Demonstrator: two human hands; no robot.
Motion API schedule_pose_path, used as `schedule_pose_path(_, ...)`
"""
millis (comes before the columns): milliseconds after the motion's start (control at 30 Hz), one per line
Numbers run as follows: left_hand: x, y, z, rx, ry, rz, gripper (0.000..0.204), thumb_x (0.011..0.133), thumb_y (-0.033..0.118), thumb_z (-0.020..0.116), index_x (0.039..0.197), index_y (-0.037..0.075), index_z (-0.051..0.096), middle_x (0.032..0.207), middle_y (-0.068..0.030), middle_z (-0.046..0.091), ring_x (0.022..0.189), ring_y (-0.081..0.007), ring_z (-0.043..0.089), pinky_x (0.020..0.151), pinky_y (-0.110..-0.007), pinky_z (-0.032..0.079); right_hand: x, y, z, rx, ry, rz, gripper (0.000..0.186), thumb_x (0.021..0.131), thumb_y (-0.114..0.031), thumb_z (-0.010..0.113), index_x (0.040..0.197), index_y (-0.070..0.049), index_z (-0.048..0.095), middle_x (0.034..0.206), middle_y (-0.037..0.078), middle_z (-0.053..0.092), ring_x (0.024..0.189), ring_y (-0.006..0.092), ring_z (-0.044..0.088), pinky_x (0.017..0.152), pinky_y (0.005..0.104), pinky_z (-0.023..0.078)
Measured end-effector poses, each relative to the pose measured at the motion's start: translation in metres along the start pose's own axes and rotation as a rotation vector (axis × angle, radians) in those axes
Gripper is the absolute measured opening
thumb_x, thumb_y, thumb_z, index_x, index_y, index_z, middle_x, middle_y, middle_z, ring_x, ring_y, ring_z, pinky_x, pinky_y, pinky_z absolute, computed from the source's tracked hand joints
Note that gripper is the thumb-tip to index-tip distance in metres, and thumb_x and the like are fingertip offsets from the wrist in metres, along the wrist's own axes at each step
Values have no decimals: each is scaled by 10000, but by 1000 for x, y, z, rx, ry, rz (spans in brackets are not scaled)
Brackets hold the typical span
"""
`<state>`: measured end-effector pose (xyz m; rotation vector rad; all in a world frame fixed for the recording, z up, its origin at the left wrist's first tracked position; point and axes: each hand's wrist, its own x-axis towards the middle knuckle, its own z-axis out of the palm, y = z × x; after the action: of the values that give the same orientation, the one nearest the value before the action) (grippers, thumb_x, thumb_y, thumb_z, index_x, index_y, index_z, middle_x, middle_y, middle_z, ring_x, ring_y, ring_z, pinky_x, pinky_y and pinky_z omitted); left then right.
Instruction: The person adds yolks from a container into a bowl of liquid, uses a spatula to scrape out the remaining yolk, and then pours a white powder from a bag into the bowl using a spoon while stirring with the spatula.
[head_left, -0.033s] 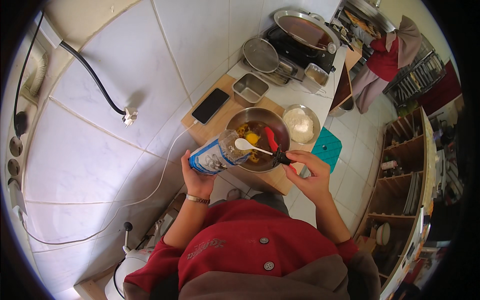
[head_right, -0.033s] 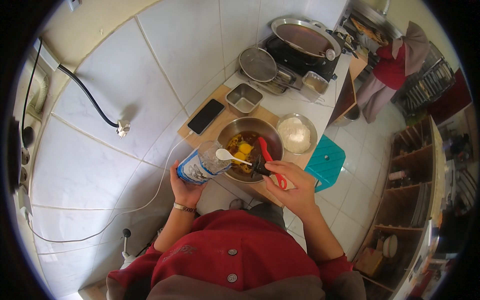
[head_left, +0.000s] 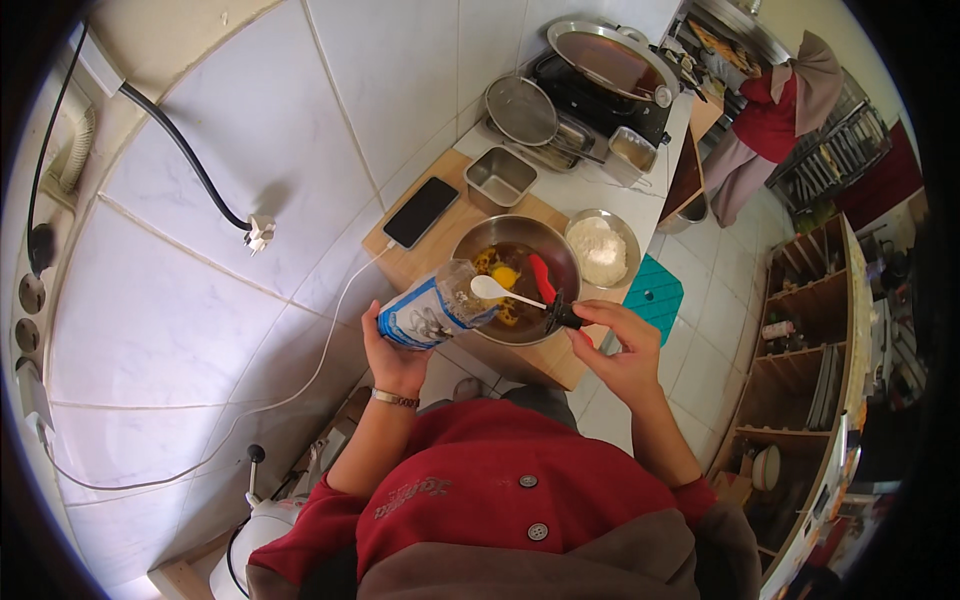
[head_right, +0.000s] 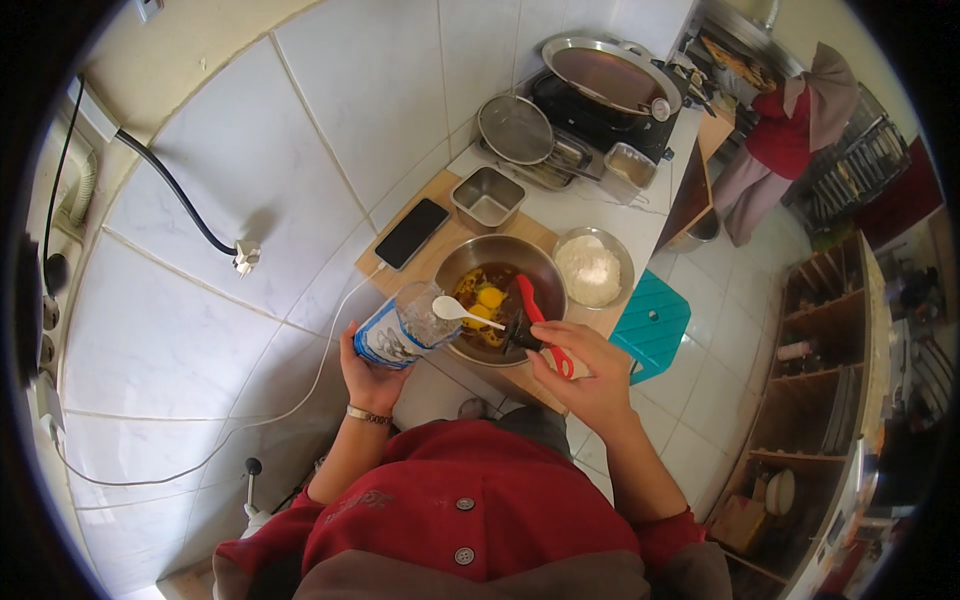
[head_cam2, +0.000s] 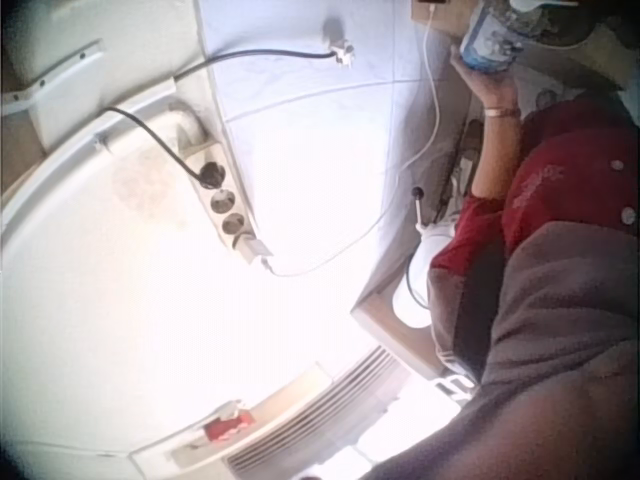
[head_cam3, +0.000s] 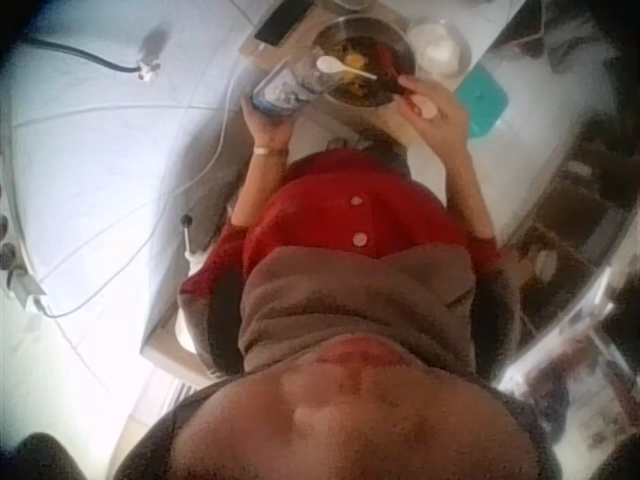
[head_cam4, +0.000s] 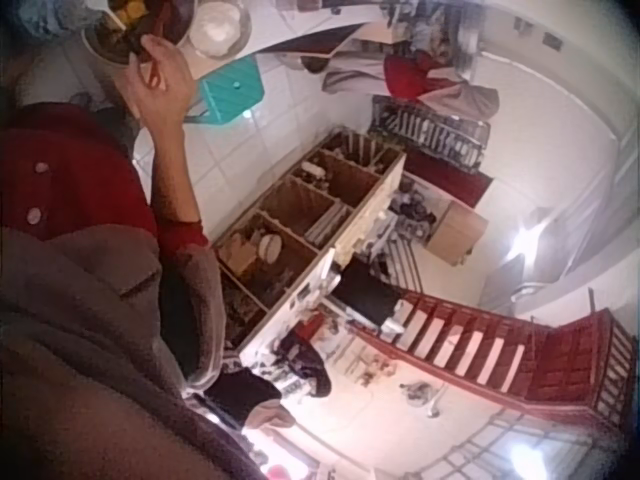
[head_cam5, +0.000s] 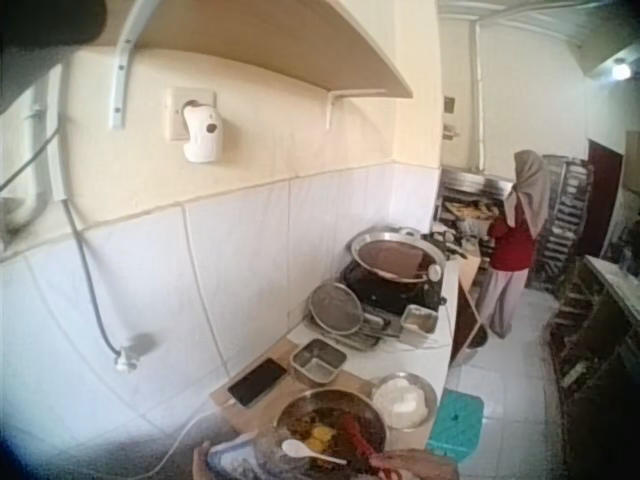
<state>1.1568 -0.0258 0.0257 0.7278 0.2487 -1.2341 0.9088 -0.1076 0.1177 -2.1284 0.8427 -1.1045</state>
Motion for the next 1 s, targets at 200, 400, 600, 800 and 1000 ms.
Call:
schedule_pose_path(200,13,11,-15,-38,86,82,520,801,474,441,1172,113,494,1203,-78,514,1127,-279,458,948,-495,316,8,7,-9,-72,89,31,281,670,10,690,942,-39,634,948,93,634,812,187,620,716,254,491)
schedule_pose_path(400,6,20,-10,-31,130,103,482,822,474,440,1113,98,518,1162,-71,541,1086,-268,498,926,-461,356,18,28,-8,-365,-10,-168,281,657,31,662,921,-61,633,957,80,593,852,228,588,713,286,484)
schedule_pose_path(600,4,20,-6,-31,182,81,483,812,471,457,1110,97,523,1147,-74,550,1080,-269,499,933,-466,342,15,40,-12,-524,-200,-362,279,648,38,656,909,-60,632,977,63,575,850,222,582,728,305,478)
schedule_pose_path(800,16,10,-22,-52,49,-50,519,790,472,458,1179,130,491,1229,-62,492,1120,-270,448,918,-451,336,41,-7,-27,-124,-38,-89,298,648,28,657,919,-95,651,962,47,584,838,211,580,714,297,484)
schedule_pose_path(1000,4,-6,-4,-40,-105,-236,528,806,462,446,1204,116,480,1245,-81,483,1160,-273,428,959,-463,319,54,-38,-17,-6,-328,-199,308,648,43,657,928,-86,662,939,62,596,836,192,590,696,268,477)
